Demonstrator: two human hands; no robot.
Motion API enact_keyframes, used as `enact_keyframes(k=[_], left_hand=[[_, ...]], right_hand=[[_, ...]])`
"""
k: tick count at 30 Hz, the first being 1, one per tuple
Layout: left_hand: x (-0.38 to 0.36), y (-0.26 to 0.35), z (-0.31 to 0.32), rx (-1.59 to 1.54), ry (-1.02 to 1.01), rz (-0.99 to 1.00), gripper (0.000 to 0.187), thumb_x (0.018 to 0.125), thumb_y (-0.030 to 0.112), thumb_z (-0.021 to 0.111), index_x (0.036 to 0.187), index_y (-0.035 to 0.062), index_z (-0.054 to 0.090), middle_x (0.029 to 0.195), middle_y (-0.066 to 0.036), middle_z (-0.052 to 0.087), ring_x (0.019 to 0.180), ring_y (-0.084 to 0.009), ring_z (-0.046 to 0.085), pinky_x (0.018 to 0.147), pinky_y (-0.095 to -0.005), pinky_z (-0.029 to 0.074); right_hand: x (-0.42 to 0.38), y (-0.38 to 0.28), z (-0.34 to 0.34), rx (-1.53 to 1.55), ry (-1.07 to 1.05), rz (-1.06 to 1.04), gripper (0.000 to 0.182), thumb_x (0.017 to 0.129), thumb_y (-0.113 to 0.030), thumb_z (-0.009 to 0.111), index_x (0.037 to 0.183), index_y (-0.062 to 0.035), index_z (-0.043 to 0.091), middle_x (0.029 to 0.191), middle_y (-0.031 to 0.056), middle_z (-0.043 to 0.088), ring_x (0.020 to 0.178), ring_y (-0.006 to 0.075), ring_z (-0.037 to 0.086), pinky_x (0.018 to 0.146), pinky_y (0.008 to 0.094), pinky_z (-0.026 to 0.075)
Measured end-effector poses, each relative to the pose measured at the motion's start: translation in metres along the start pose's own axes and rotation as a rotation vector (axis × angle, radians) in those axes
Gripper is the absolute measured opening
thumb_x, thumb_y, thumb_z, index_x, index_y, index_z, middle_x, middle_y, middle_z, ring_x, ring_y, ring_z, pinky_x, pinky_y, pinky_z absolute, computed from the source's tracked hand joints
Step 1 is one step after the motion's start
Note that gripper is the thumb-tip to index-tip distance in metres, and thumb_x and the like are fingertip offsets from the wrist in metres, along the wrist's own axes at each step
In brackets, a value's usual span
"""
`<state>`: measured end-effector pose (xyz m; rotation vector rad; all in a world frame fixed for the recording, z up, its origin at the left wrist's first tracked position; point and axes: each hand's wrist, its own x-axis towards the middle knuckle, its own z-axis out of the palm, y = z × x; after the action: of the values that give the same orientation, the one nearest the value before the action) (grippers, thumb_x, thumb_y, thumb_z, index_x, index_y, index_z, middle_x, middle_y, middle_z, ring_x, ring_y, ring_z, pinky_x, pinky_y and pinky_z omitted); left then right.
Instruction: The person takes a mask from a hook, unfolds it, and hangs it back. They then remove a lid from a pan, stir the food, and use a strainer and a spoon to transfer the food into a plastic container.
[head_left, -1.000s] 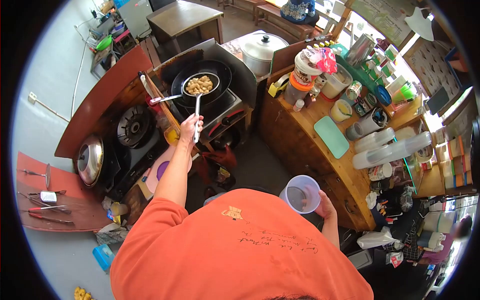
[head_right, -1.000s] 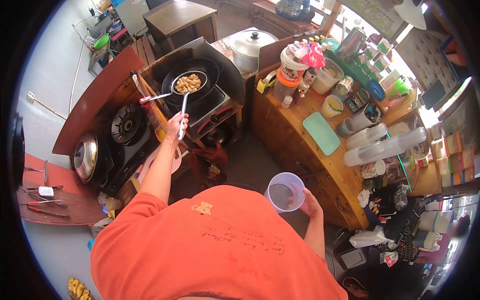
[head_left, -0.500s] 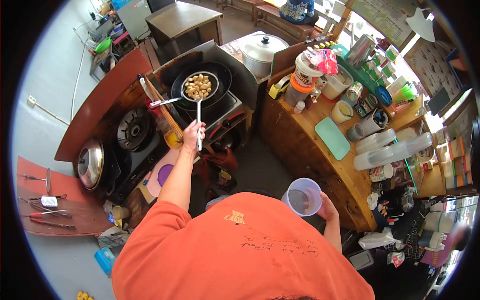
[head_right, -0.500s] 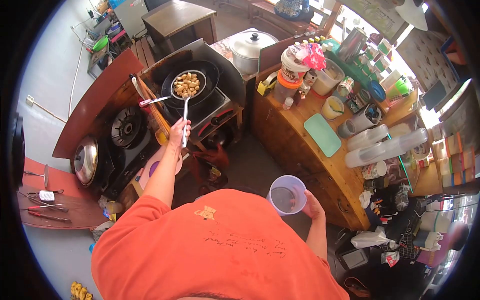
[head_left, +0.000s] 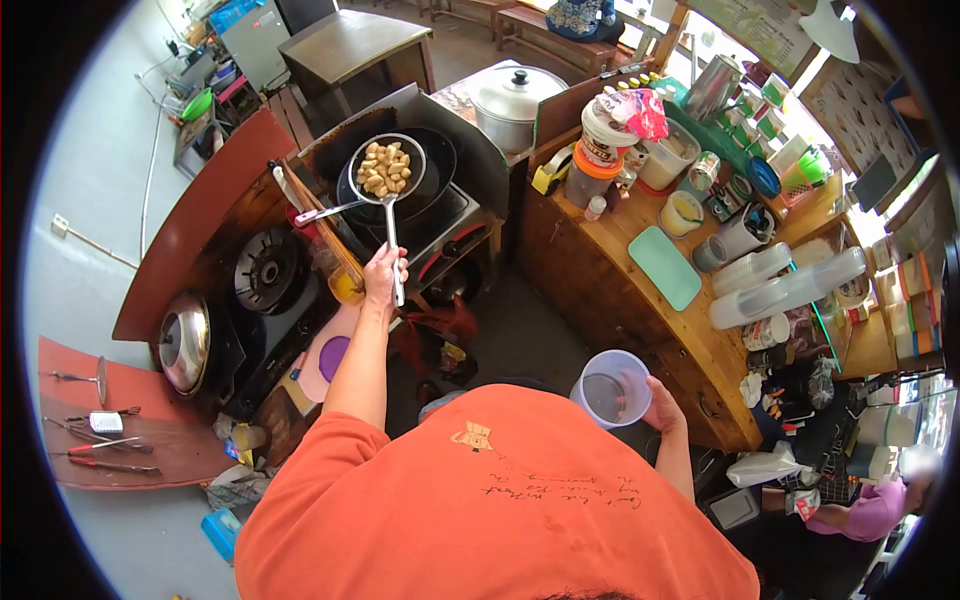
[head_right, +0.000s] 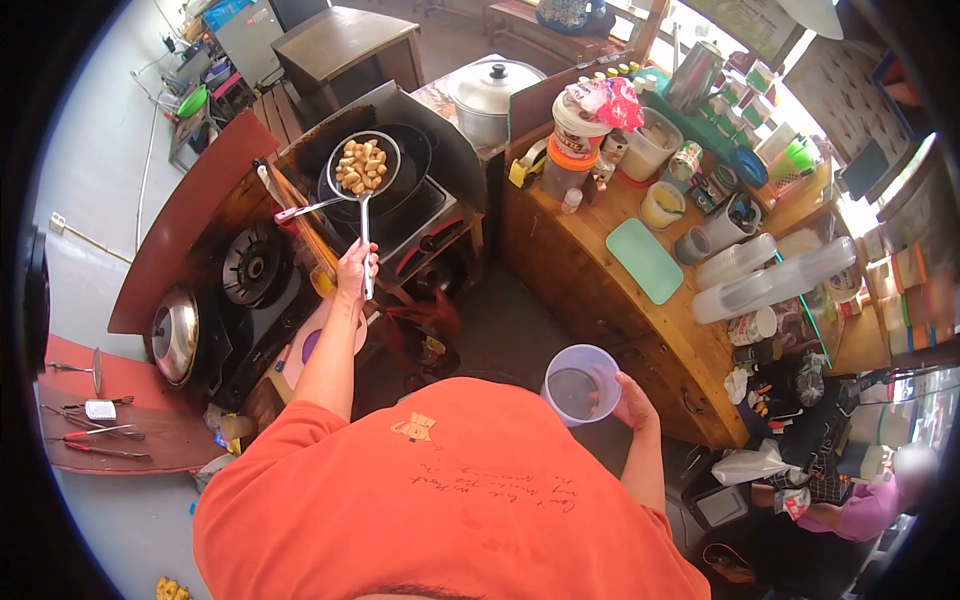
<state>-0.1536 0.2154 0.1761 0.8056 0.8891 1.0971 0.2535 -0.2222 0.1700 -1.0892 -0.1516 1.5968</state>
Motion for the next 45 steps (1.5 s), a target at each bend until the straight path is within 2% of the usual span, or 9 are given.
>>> enact_keyframes(k=[6, 10, 14, 18, 21, 23, 34, 38, 45], left_hand=[[0.008, 0.016, -0.009, 0.0, -0.081, -0.025, 0.015, 0.096, 0.014, 0.054, 0.1, -0.0001, 0.059, 0.072, -0.003, 0.054, 0.056, -0.0077, 0.05, 0.044, -0.0199, 0.04], [0.008, 0.003, -0.019, 0.038, -0.079, -0.08, 0.013, 0.096, 0.012, 0.056, 0.1, 0.0, 0.058, 0.076, -0.005, 0.056, 0.057, -0.0074, 0.051, 0.043, -0.0197, 0.04], [0.026, 0.022, -0.022, -0.084, -0.149, -0.16, 0.013, 0.097, 0.01, 0.053, 0.103, -0.0011, 0.055, 0.073, -0.004, 0.056, 0.051, -0.0066, 0.046, 0.042, -0.0174, 0.039], [0.004, 0.05, 0.01, -0.077, -0.095, 0.024, 0.027, 0.099, 0.01, 0.051, 0.122, -0.0034, 0.052, 0.087, -0.007, 0.058, 0.06, -0.0077, 0.051, 0.043, -0.0172, 0.042], [-0.003, 0.056, 0.02, -0.087, -0.049, 0.043, 0.022, 0.099, 0.01, 0.051, 0.119, 0.0001, 0.055, 0.077, -0.005, 0.056, 0.056, -0.007, 0.05, 0.041, -0.0173, 0.041], [0.009, 0.047, -0.007, -0.003, -0.194, -0.08, 0.017, 0.1, 0.011, 0.049, 0.112, 0.0002, 0.055, 0.075, -0.004, 0.054, 0.056, -0.0066, 0.049, 0.041, -0.0171, 0.039], [-0.009, 0.044, -0.007, 0.052, -0.009, -0.045, 0.019, 0.099, 0.019, 0.052, 0.105, 0.0037, 0.06, 0.064, -0.001, 0.051, 0.043, -0.0077, 0.045, 0.038, -0.0187, 0.035], [-0.01, 0.05, -0.019, -0.064, -0.057, -0.022, 0.018, 0.098, 0.012, 0.053, 0.108, -0.0015, 0.058, 0.081, -0.006, 0.056, 0.059, -0.008, 0.051, 0.041, -0.0201, 0.041], [-0.013, 0.065, -0.03, -0.037, -0.025, -0.082, 0.027, 0.097, 0.011, 0.053, 0.12, -0.0022, 0.057, 0.08, -0.005, 0.057, 0.052, -0.0073, 0.048, 0.041, -0.0192, 0.04]], right_hand=[[0.006, -0.008, -0.007, -0.134, 0.051, -0.176, 0.068, 0.083, -0.038, 0.069, 0.136, -0.0024, 0.047, 0.124, 0.0069, 0.058, 0.105, 0.0204, 0.059, 0.086, 0.0378, 0.051], [0.017, -0.02, 0.016, -0.136, 0.193, -0.613, 0.076, 0.083, -0.037, 0.069, 0.143, -0.0022, 0.038, 0.135, 0.0082, 0.05, 0.115, 0.0194, 0.052, 0.094, 0.0352, 0.046], [0.009, -0.052, 0.056, -0.029, 0.189, -0.916, 0.082, 0.084, -0.041, 0.072, 0.145, -0.005, 0.031, 0.136, 0.0097, 0.047, 0.122, 0.0268, 0.051, 0.097, 0.0467, 0.048], [0.0, -0.078, 0.082, 0.003, 0.135, -1.103, 0.08, 0.083, -0.034, 0.075, 0.145, -0.0069, 0.032, 0.138, 0.0079, 0.045, 0.122, 0.0237, 0.049, 0.096, 0.0441, 0.047], [-0.005, -0.083, 0.095, 0.047, 0.125, -1.138, 0.077, 0.084, -0.035, 0.073, 0.144, -0.0067, 0.033, 0.137, 0.0084, 0.045, 0.122, 0.0252, 0.05, 0.096, 0.0468, 0.048], [-0.003, -0.081, 0.096, 0.077, 0.105, -1.113, 0.076, 0.085, -0.036, 0.072, 0.143, -0.0069, 0.033, 0.137, 0.009, 0.045, 0.122, 0.0264, 0.05, 0.096, 0.0481, 0.048], [0.017, -0.042, 0.09, 0.17, 0.185, -0.822, 0.068, 0.088, -0.045, 0.061, 0.143, -0.0116, 0.037, 0.138, 0.006, 0.045, 0.119, 0.0298, 0.048, 0.091, 0.0502, 0.047], [0.028, -0.046, 0.098, 0.207, 0.104, -0.771, 0.066, 0.089, -0.037, 0.064, 0.141, -0.0108, 0.035, 0.134, 0.0077, 0.046, 0.115, 0.0289, 0.049, 0.09, 0.0497, 0.047], [0.057, -0.049, 0.138, 0.19, 0.304, -0.5, 0.075, 0.083, -0.047, 0.069, 0.14, -0.0113, 0.036, 0.142, 0.0117, 0.038, 0.127, 0.0435, 0.038, 0.101, 0.0679, 0.027]])
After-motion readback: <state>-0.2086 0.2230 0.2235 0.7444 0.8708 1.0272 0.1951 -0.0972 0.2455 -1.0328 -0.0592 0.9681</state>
